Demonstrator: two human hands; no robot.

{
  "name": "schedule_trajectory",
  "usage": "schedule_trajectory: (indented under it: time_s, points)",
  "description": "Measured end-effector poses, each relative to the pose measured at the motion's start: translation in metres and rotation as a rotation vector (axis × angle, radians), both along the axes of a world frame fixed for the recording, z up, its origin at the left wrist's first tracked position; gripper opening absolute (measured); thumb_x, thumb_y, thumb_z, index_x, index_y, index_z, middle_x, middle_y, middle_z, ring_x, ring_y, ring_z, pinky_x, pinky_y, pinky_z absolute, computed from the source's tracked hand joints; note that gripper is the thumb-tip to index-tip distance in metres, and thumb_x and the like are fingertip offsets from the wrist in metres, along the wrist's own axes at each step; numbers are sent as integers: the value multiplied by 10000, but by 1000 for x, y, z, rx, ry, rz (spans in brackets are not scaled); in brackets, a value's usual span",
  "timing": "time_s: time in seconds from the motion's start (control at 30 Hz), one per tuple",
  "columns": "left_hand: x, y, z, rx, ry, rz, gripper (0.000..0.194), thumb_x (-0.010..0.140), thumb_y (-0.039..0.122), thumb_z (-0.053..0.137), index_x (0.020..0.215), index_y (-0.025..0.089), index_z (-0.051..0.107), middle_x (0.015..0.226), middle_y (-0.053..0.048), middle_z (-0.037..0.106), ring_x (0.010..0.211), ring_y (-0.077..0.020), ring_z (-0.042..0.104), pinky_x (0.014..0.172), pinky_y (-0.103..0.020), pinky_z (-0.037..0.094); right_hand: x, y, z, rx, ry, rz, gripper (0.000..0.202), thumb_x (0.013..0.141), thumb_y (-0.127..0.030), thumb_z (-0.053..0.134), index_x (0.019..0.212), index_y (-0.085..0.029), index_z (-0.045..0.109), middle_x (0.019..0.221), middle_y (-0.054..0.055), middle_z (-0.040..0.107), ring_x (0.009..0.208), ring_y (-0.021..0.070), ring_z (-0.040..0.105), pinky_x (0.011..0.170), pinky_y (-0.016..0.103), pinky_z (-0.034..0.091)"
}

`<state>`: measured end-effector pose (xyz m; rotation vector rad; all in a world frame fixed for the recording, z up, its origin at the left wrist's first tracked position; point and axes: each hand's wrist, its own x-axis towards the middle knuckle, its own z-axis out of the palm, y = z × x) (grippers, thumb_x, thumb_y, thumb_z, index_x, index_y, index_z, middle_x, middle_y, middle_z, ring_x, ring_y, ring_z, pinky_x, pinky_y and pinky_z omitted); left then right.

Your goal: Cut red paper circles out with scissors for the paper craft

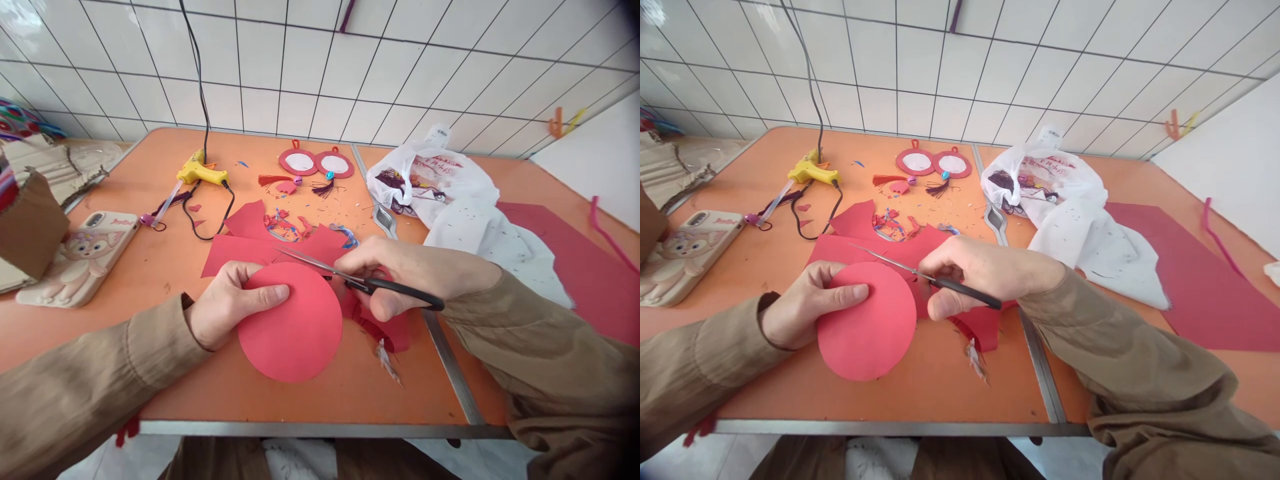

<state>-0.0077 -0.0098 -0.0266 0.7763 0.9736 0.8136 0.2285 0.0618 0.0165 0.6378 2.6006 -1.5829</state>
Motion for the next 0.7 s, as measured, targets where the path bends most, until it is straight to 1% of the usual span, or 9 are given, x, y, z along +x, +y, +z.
schedule_trajectory:
  time_s: [0.1,0.13,0.23,0.3,0.37,0.57,0.7]
  points:
    - [1,0,0,25,24,112,202,633,313,829,659,136,737,610,-51,725,503,-170,653,457,-238,512,6,0,10,-24,-23,-141,733,663,-825,519,789,-107,594,591,-3,501,482,80,397,424,214,321]
    - [1,0,0,38,27,166,203,632,316,828,662,139,733,619,-50,729,512,-176,658,464,-245,516,10,1,13,-26,-32,-155,743,652,-825,531,805,-103,611,594,4,514,476,84,423,420,214,339]
    - [1,1,-2,76,18,298,200,633,318,827,665,149,727,651,-43,740,550,-185,674,496,-255,530,21,6,17,-69,-61,-146,729,647,-806,570,823,-103,650,591,17,542,448,99,494,405,217,371]
    - [1,2,-2,93,-6,319,191,636,313,827,664,153,727,659,-36,742,563,-179,676,509,-249,532,26,9,17,-123,-95,-125,702,661,-787,582,839,-113,663,580,15,548,438,112,533,408,218,394]
    - [0,1,-3,93,-21,287,187,644,311,824,657,153,726,644,-32,736,551,-166,667,506,-241,528,27,12,15,-164,-123,-104,679,674,-767,594,856,-117,664,571,11,545,447,121,558,414,213,402]
    - [0,0,-5,59,10,85,195,668,318,809,661,139,732,652,-60,736,550,-179,669,499,-253,531,17,11,10,-209,-122,-44,737,653,-799,570,872,-98,640,604,12,550,468,109,536,418,207,386]
    - [1,-1,-5,53,40,31,197,675,319,805,662,134,738,644,-63,733,542,-173,662,496,-244,523,10,8,5,-212,-97,-40,733,646,-799,577,847,-95,624,610,13,553,471,89,479,417,202,349]
